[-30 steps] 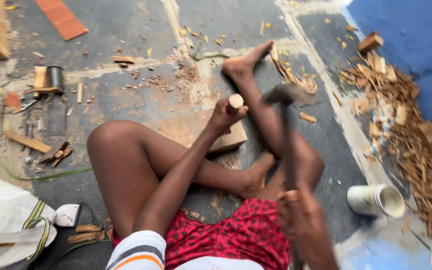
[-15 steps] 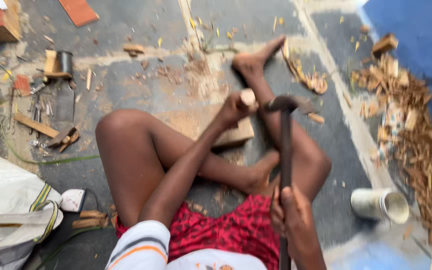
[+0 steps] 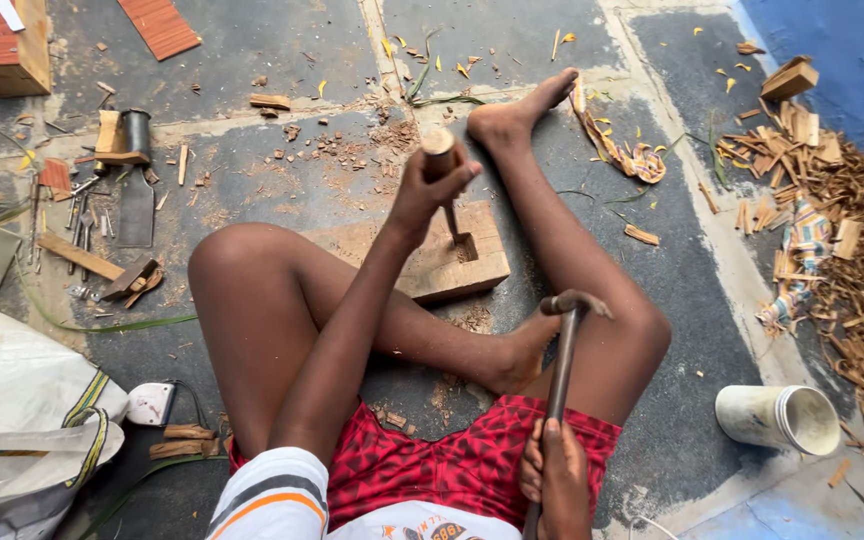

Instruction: The person sits on the floor and uses a hammer and chisel to carve a small cylindrical piece of wood. They repeatedly strike the chisel to shape the wood, occasionally pausing to reposition the piece or inspect the work.

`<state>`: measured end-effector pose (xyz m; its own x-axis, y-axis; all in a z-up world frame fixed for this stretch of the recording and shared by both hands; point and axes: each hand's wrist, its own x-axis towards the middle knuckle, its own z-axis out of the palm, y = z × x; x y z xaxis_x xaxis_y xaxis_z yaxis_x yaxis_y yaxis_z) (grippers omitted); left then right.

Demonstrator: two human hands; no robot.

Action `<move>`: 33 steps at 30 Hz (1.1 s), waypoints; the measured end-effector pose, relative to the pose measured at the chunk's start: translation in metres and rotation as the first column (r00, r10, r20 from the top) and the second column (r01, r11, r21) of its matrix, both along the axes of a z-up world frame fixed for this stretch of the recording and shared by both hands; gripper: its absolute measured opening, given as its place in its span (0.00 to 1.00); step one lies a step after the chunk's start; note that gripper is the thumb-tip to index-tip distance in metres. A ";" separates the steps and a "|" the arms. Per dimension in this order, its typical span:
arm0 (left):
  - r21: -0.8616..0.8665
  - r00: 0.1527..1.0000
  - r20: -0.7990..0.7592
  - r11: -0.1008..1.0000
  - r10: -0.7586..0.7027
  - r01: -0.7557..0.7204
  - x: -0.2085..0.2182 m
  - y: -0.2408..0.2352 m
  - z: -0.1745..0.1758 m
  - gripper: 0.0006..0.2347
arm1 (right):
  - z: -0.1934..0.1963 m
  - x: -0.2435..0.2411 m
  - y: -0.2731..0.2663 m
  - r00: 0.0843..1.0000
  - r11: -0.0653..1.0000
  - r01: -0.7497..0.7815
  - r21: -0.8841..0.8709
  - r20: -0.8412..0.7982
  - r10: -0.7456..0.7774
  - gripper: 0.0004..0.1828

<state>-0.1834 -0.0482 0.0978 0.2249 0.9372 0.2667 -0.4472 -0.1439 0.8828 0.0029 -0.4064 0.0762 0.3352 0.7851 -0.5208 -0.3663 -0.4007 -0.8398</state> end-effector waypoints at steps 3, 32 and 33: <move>0.019 0.994 -0.019 0.994 -0.107 0.107 0.008 -0.008 0.000 0.11 | -0.018 0.001 -0.008 0.997 1.000 -0.018 -0.007 -0.076 0.017 0.17; 0.443 0.795 -0.577 0.889 0.184 0.115 0.003 -0.034 0.038 0.24 | -0.064 0.008 0.002 0.989 0.997 -0.073 0.008 -0.127 0.073 0.15; 0.470 0.791 -0.570 0.878 0.221 0.093 0.003 -0.034 0.040 0.24 | -0.063 0.007 0.002 0.988 0.996 -0.084 0.026 -0.128 0.086 0.15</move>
<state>-0.1803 -0.0826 0.1377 0.4262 0.7594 0.4915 0.1665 -0.5999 0.7826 0.0101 -0.4041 0.0134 0.1981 0.8186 -0.5391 -0.4371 -0.4185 -0.7961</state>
